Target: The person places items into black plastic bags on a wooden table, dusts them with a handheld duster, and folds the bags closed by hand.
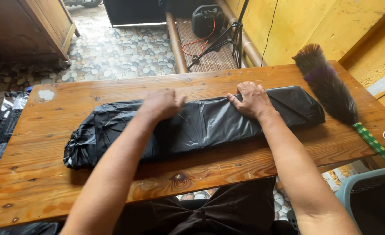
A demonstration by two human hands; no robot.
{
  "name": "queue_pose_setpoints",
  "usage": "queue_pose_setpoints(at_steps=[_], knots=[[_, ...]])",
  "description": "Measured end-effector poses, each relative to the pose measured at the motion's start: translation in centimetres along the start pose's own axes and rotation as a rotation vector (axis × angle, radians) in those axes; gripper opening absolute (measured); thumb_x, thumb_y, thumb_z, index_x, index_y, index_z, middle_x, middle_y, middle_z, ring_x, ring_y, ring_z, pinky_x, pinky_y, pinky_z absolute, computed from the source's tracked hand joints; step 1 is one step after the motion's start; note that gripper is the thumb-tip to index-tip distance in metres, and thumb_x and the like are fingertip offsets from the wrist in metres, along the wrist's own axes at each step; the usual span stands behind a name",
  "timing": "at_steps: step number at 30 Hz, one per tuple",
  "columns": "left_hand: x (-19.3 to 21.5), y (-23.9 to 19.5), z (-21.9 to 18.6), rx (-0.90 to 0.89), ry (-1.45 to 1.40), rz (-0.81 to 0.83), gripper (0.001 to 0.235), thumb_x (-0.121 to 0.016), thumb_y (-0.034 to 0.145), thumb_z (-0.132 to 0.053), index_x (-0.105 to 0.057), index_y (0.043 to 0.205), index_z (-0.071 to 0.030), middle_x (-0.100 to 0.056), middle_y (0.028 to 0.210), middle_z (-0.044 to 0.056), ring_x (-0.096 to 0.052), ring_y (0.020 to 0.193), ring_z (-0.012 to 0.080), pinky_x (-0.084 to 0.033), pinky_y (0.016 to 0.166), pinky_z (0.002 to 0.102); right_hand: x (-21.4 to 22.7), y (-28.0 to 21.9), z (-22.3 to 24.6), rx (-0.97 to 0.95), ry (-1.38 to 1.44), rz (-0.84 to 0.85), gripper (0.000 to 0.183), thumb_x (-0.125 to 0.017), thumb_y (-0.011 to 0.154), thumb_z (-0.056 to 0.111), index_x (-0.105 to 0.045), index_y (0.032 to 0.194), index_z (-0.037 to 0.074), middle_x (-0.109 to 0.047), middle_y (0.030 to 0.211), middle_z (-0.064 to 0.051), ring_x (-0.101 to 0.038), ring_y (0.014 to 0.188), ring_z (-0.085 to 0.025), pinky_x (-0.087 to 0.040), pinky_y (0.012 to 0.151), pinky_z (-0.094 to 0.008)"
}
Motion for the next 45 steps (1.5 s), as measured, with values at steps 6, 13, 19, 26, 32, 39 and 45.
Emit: queue_pose_setpoints(at_steps=[6,13,19,26,32,39,45], knots=[[-4.5,3.8,-7.9,-0.167,-0.005,-0.144,0.074,-0.035,0.099,-0.064,-0.069,0.114,0.000,-0.066,0.119,0.023,-0.063,0.119,0.0393,-0.049,0.102,0.051,-0.7,0.5,-0.8,0.007,0.012,-0.059,0.059,-0.046,0.100,0.071,-0.063,0.093,0.015,-0.060,0.102,-0.008,-0.061,0.109,-0.029,-0.047,0.096,-0.047],[-6.4,4.1,-9.2,-0.181,0.014,-0.272,0.060,-0.043,0.098,-0.064,-0.063,0.107,-0.007,-0.066,0.107,0.015,-0.064,0.113,0.0353,-0.049,0.096,0.051,0.2,0.0,-1.4,-0.006,0.093,-0.014,0.060,-0.038,0.102,0.072,-0.061,0.095,0.017,-0.066,0.097,-0.009,-0.065,0.106,-0.029,-0.045,0.098,-0.047],[-7.5,4.1,-8.5,-0.246,0.060,-0.483,0.053,-0.050,0.096,-0.064,-0.060,0.097,-0.012,-0.065,0.094,0.012,-0.066,0.102,0.0328,-0.052,0.087,0.048,0.9,-0.9,-7.0,-0.067,-0.059,-0.074,0.063,-0.040,0.103,0.073,-0.064,0.089,0.017,-0.067,0.096,-0.009,-0.065,0.104,-0.028,-0.044,0.099,-0.047],[-7.9,4.0,-8.4,-0.258,0.046,-0.533,0.054,-0.052,0.096,-0.065,-0.060,0.094,-0.012,-0.067,0.091,0.013,-0.068,0.099,0.0331,-0.052,0.086,0.047,-1.3,-1.3,-10.5,-0.231,0.054,-0.070,0.066,-0.038,0.101,0.079,-0.060,0.094,0.018,-0.063,0.099,-0.008,-0.062,0.109,-0.029,-0.042,0.101,-0.048],[-7.7,4.1,-8.3,-0.245,0.048,-0.500,0.054,-0.051,0.096,-0.066,-0.059,0.095,-0.013,-0.066,0.092,0.013,-0.067,0.099,0.0335,-0.052,0.087,0.047,-0.5,-1.6,-14.0,-0.227,0.106,-0.017,0.054,-0.038,0.106,0.068,-0.064,0.103,0.021,-0.064,0.112,-0.007,-0.059,0.122,-0.028,-0.041,0.108,-0.051],[-6.7,3.6,-8.6,-0.227,-0.024,-0.445,0.052,-0.053,0.096,-0.063,-0.062,0.099,-0.012,-0.068,0.097,0.013,-0.068,0.103,0.0335,-0.052,0.090,0.048,-3.6,-1.8,-18.3,-0.325,0.065,-0.087,0.055,-0.050,0.102,0.075,-0.063,0.108,0.021,-0.054,0.124,-0.008,-0.050,0.130,-0.035,-0.038,0.108,-0.055],[-6.0,2.9,-8.8,-0.225,-0.072,-0.424,0.050,-0.050,0.096,-0.060,-0.062,0.099,-0.011,-0.067,0.098,0.014,-0.067,0.105,0.0346,-0.050,0.092,0.048,-4.3,-1.9,-19.5,-0.355,0.159,-0.157,0.051,-0.056,0.104,0.068,-0.067,0.107,0.019,-0.056,0.123,-0.012,-0.052,0.129,-0.036,-0.040,0.108,-0.052]])
Point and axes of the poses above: each hand's wrist, its own y-axis towards the middle knuckle, its own x-axis out of the back of the hand, z = x × y, the point moved 2 cm from there along y, towards the middle knuckle
